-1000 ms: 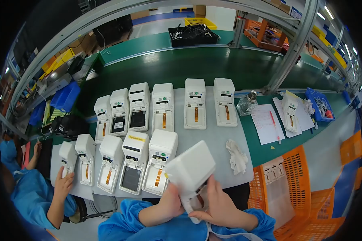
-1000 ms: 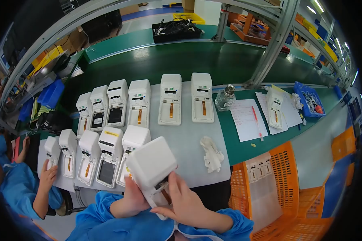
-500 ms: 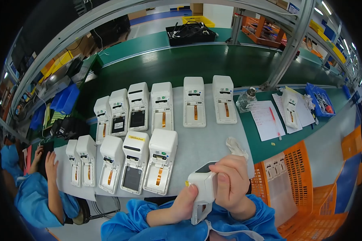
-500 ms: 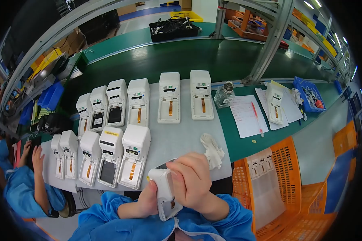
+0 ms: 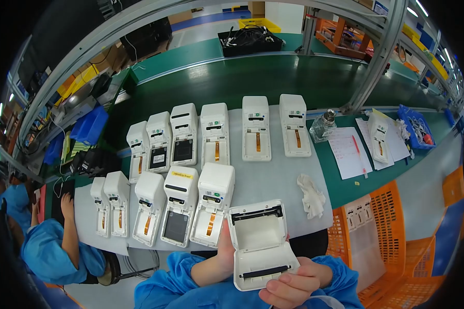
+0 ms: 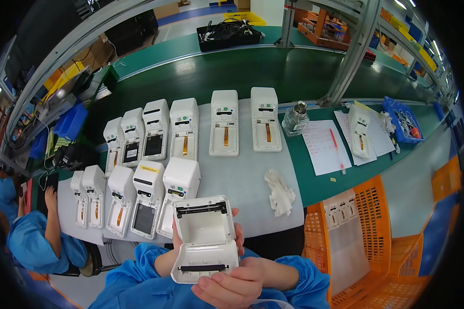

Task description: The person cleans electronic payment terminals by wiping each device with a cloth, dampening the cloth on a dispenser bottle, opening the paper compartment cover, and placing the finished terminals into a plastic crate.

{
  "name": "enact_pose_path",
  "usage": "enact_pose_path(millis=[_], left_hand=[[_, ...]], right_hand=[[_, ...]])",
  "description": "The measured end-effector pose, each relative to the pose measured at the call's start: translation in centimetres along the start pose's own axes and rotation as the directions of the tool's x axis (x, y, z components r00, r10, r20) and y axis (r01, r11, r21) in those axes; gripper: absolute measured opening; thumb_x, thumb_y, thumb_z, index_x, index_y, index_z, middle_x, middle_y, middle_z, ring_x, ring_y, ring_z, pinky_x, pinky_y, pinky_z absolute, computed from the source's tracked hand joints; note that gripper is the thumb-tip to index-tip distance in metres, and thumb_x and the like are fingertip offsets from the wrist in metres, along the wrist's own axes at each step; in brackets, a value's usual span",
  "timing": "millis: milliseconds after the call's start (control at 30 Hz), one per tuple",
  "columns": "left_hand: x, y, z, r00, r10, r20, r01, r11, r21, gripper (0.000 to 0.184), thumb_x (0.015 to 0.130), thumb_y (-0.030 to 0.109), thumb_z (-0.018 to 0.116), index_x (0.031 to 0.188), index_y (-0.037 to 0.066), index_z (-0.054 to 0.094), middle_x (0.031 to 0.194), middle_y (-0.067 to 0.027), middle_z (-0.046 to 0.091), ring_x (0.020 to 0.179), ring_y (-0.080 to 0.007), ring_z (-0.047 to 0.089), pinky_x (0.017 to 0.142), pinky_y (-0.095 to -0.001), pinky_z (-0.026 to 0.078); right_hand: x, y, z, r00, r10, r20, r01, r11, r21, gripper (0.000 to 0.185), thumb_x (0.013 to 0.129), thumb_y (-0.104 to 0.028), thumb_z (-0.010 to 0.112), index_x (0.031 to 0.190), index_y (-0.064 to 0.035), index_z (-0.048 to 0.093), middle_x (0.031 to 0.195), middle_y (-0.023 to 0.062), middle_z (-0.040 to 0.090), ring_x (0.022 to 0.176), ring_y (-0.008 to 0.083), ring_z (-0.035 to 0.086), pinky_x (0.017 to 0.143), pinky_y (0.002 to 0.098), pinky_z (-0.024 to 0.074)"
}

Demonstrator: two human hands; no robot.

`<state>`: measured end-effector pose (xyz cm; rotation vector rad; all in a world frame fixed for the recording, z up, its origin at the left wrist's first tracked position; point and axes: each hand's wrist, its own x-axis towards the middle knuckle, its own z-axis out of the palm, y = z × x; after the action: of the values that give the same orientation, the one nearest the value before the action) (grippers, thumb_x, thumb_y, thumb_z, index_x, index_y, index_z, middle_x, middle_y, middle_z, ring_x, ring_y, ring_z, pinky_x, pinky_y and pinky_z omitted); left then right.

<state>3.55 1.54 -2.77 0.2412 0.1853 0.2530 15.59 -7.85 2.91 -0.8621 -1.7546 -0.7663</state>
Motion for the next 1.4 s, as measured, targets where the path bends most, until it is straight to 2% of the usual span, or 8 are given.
enact_pose_path(millis=[200, 300, 600, 700, 800, 900, 1300, 1400], left_hand=[[-0.1, -0.3, -0.2, 0.998, -0.044, 0.034, 0.049, 0.988, -0.144, 0.116, 0.072, 0.082, 0.050, 0.149, 0.001, 0.020, 0.122, -0.0303, 0.045, 0.111, -0.0401, 0.050, 0.097, -0.0555, 0.041], [-0.1, -0.7, -0.4, 0.967, 0.030, 0.254, 0.029, 0.974, -0.227, 0.101, 0.084, 0.082, 0.022, 0.148, 0.004, 0.025, 0.136, -0.0272, 0.044, 0.124, -0.0374, 0.047, 0.104, -0.0508, 0.040], [0.2, -0.7, 0.2, 0.949, 0.028, 0.315, 0.063, 0.960, -0.274, 0.102, 0.083, 0.082, 0.026, 0.147, 0.003, 0.026, 0.133, -0.0284, 0.045, 0.121, -0.0384, 0.047, 0.102, -0.0513, 0.041], [-0.1, -0.8, -0.2, 0.971, 0.019, 0.238, 0.035, 0.975, -0.221, 0.101, 0.084, 0.081, 0.025, 0.147, 0.003, 0.027, 0.134, -0.0272, 0.045, 0.122, -0.0372, 0.047, 0.102, -0.0500, 0.041], [0.0, -0.9, -0.2, 0.964, 0.043, 0.261, -0.013, 0.993, -0.115, 0.100, 0.084, 0.081, 0.022, 0.147, 0.003, 0.028, 0.134, -0.0261, 0.046, 0.123, -0.0360, 0.048, 0.103, -0.0491, 0.041], [0.0, -0.6, -0.1, 0.997, -0.052, 0.054, 0.057, 0.995, -0.083, 0.117, 0.070, 0.079, 0.055, 0.149, 0.000, 0.018, 0.125, -0.0314, 0.042, 0.111, -0.0424, 0.051, 0.100, -0.0553, 0.042], [0.0, -0.8, 0.7, 0.998, -0.056, -0.006, 0.056, 0.998, 0.007, 0.116, 0.073, 0.081, 0.043, 0.150, -0.001, 0.017, 0.126, -0.0315, 0.043, 0.111, -0.0411, 0.051, 0.096, -0.0541, 0.043], [0.1, -1.2, -0.6, 0.966, 0.010, 0.258, 0.004, 0.999, -0.053, 0.101, 0.085, 0.081, 0.020, 0.149, 0.004, 0.024, 0.137, -0.0279, 0.044, 0.127, -0.0374, 0.047, 0.105, -0.0510, 0.040]], right_hand=[[-1.1, -0.8, -1.0, 0.995, 0.006, 0.100, -0.008, 1.000, 0.021, 0.019, 0.077, -0.017, 0.068, 0.096, -0.0174, 0.070, 0.101, -0.0021, 0.064, 0.095, 0.0161, 0.054, 0.076, 0.0297, 0.0419], [-1.5, -1.0, -0.4, 0.999, -0.014, 0.032, 0.014, 1.000, 0.006, 0.019, 0.075, -0.017, 0.068, 0.093, -0.0179, 0.072, 0.102, -0.0026, 0.064, 0.095, 0.0157, 0.054, 0.075, 0.0290, 0.0412], [-1.9, -0.9, -0.3, 0.999, -0.054, -0.004, 0.054, 0.999, -0.003, 0.019, 0.073, -0.015, 0.067, 0.091, -0.0183, 0.073, 0.100, -0.0026, 0.065, 0.097, 0.0155, 0.055, 0.091, 0.0334, 0.0404], [-2.4, -1.3, -0.3, 1.000, 0.006, -0.024, -0.005, 0.999, 0.045, 0.019, 0.074, -0.015, 0.067, 0.092, -0.0184, 0.072, 0.102, -0.0030, 0.064, 0.098, 0.0161, 0.054, 0.094, 0.0346, 0.0405], [-2.4, -0.8, -0.7, 0.999, -0.036, -0.010, 0.036, 0.999, 0.037, 0.019, 0.075, -0.016, 0.068, 0.094, -0.0185, 0.071, 0.103, -0.0031, 0.063, 0.101, 0.0165, 0.054, 0.098, 0.0362, 0.0396], [-2.4, -0.9, -1.0, 1.000, -0.006, 0.012, 0.005, 1.000, 0.029, 0.020, 0.076, -0.015, 0.068, 0.095, -0.0189, 0.071, 0.103, -0.0034, 0.063, 0.102, 0.0165, 0.053, 0.099, 0.0369, 0.0389], [-1.7, -0.3, -0.8, 0.997, -0.041, -0.063, 0.042, 0.999, 0.013, 0.017, 0.074, -0.013, 0.070, 0.089, -0.0212, 0.071, 0.095, -0.0064, 0.061, 0.099, 0.0140, 0.053, 0.100, 0.0359, 0.0394], [-1.9, -0.4, -0.5, 0.994, -0.041, -0.098, 0.042, 0.999, 0.005, 0.019, 0.075, -0.013, 0.070, 0.091, -0.0226, 0.071, 0.093, -0.0067, 0.061, 0.098, 0.0130, 0.053, 0.099, 0.0351, 0.0394]])
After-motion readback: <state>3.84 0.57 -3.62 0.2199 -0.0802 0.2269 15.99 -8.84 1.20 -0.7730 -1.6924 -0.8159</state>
